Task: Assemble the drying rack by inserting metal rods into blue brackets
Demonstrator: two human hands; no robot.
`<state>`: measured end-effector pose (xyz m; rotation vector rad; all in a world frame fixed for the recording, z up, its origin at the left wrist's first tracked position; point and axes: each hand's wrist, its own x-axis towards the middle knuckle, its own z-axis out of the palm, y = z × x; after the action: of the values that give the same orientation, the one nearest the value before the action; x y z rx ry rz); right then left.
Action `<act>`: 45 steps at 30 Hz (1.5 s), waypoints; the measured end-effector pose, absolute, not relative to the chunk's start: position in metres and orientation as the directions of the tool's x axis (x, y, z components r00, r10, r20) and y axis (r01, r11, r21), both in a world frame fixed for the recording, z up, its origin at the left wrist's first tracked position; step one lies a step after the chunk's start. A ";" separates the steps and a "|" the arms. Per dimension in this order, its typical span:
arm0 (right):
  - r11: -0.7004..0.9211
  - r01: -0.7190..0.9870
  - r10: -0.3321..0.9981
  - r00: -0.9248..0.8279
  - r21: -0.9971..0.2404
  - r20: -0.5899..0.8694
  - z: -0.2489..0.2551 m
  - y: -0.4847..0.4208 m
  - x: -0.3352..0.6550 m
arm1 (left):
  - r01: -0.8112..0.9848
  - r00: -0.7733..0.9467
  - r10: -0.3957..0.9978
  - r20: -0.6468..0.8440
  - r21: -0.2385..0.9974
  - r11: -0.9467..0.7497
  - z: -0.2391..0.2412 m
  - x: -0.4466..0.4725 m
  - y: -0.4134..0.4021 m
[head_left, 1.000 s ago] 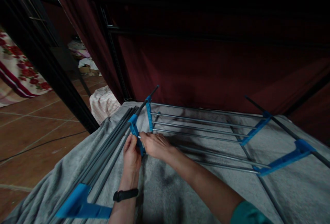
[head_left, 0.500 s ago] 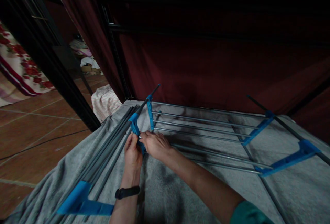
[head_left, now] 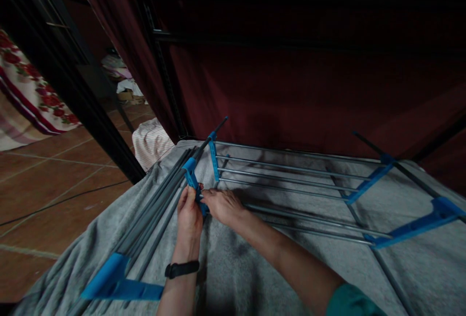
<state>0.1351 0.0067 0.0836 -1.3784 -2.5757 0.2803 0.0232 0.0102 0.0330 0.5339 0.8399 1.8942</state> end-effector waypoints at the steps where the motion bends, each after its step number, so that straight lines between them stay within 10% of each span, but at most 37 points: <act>1: 0.550 0.792 0.831 -0.549 -0.264 0.087 0.083 0.007 0.135 | -0.596 -0.441 0.897 0.016 0.743 -0.306 0.033 0.023 0.010; 45: 0.557 0.780 0.815 -0.579 -0.285 0.009 0.056 0.012 0.148 | -0.542 -0.428 0.904 0.015 0.796 -0.270 0.034 0.036 0.006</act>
<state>0.1477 0.0120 0.0556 -1.3646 -2.6460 0.3787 0.0362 0.0064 0.0338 0.5945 0.9092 1.8543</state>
